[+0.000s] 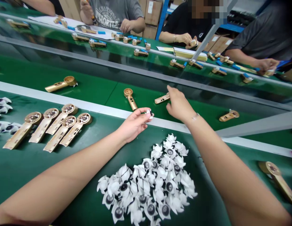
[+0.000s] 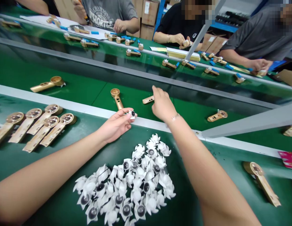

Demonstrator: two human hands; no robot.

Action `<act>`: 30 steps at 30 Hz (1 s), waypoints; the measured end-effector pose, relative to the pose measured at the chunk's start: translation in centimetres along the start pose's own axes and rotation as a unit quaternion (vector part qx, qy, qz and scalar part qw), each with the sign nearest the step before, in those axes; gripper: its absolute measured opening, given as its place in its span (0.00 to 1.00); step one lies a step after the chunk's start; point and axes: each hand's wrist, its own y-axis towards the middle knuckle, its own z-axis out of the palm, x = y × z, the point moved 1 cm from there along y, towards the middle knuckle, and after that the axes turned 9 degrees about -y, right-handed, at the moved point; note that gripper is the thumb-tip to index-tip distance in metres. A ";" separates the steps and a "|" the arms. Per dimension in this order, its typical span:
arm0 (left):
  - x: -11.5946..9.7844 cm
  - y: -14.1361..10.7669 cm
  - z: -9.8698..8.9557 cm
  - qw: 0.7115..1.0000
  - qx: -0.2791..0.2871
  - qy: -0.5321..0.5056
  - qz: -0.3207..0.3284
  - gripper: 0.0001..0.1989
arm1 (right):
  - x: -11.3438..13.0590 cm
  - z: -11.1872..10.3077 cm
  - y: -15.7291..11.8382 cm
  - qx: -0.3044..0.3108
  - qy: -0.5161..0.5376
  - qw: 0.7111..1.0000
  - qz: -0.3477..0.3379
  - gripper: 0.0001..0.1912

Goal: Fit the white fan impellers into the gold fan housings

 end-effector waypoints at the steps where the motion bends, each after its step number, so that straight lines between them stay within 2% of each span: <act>1: -0.1 0.1 -0.1 1.000 0.004 -0.009 -0.002 0.16 | -1.3 0.9 1.6 0.019 -0.003 1.000 0.008 0.39; 3: -0.3 0.2 -0.4 1.000 0.011 -0.022 -0.009 0.19 | -3.0 2.2 3.8 0.053 -0.003 0.999 0.002 0.36; 5: -0.5 0.3 -0.5 0.999 0.014 -0.030 -0.012 0.21 | -3.5 2.6 4.3 0.079 0.002 0.997 -0.009 0.29; 7: -0.6 0.4 -0.6 0.999 0.014 -0.038 -0.009 0.20 | -3.1 1.9 3.2 0.085 0.005 0.996 -0.013 0.28; 10: -1.0 0.6 -0.8 0.999 0.013 -0.049 0.006 0.18 | -1.3 -0.6 -0.2 0.076 0.017 0.997 0.004 0.35; 14: -1.4 0.9 -1.0 0.999 0.027 -0.015 0.034 0.18 | 1.6 -3.6 -4.4 0.079 0.095 0.990 0.066 0.30; 16: -1.4 0.9 -1.1 0.998 0.044 0.015 0.047 0.18 | 2.7 -4.1 -5.6 0.085 0.172 0.977 0.092 0.29; 20: -0.8 0.7 -1.1 0.992 0.090 0.062 0.060 0.21 | 4.2 -3.8 -6.4 0.091 0.341 0.930 0.104 0.28; 23: -0.6 0.5 -1.0 0.990 0.099 0.082 0.057 0.23 | 4.8 -3.5 -6.4 0.082 0.388 0.913 0.097 0.28; 26: -0.7 0.5 -1.0 0.989 0.097 0.090 0.063 0.22 | 5.3 -3.5 -6.4 0.071 0.383 0.916 0.090 0.27; 30: -1.0 0.6 -1.0 0.989 0.090 0.094 0.070 0.21 | 5.6 -3.8 -6.4 0.031 0.302 0.952 0.040 0.27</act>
